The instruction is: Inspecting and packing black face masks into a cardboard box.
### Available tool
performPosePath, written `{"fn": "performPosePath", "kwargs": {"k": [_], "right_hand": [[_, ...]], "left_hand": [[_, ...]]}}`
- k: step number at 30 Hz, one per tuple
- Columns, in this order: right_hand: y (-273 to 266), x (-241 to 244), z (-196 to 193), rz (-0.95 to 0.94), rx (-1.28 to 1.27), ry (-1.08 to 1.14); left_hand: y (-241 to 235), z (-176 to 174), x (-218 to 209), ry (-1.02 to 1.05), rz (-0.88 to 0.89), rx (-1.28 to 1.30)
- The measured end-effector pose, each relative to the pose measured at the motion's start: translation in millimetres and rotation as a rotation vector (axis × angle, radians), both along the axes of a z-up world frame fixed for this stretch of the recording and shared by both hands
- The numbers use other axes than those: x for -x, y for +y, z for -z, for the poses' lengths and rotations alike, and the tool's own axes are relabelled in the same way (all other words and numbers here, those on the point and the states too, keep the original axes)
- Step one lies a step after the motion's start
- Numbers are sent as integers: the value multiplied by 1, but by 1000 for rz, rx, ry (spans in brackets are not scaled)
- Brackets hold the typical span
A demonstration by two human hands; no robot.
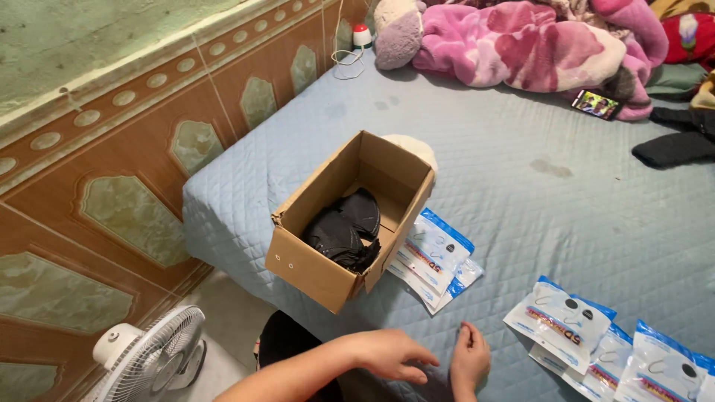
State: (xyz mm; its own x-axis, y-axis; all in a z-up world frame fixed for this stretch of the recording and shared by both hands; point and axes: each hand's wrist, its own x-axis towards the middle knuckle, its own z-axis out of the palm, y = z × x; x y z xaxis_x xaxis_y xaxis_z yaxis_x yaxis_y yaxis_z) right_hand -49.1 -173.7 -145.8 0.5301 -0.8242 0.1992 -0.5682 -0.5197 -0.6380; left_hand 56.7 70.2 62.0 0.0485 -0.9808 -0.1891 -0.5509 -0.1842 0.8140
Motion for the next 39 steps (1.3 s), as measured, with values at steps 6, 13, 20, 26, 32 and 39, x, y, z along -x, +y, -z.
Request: {"fn": "performPosePath", "kwargs": {"k": [6, 13, 20, 26, 32, 39], "right_hand": [[19, -17, -2, -110, 443, 94], [24, -25, 8, -25, 475, 191], [11, -26, 34, -73, 533, 102], [-1, -27, 57, -92, 447, 116], [-1, -24, 63, -80, 433, 156], [-7, -24, 73, -94, 459, 99]], "left_hand": [[59, -152, -100, -33, -93, 243], [42, -139, -226, -251, -461, -7], [-6, -4, -284, -609, -74, -521], [-21, 31, -283, -671, 94, -687], [-19, 58, -286, -737, 148, -721], [-8, 78, -290, -848, 214, -768]]}}
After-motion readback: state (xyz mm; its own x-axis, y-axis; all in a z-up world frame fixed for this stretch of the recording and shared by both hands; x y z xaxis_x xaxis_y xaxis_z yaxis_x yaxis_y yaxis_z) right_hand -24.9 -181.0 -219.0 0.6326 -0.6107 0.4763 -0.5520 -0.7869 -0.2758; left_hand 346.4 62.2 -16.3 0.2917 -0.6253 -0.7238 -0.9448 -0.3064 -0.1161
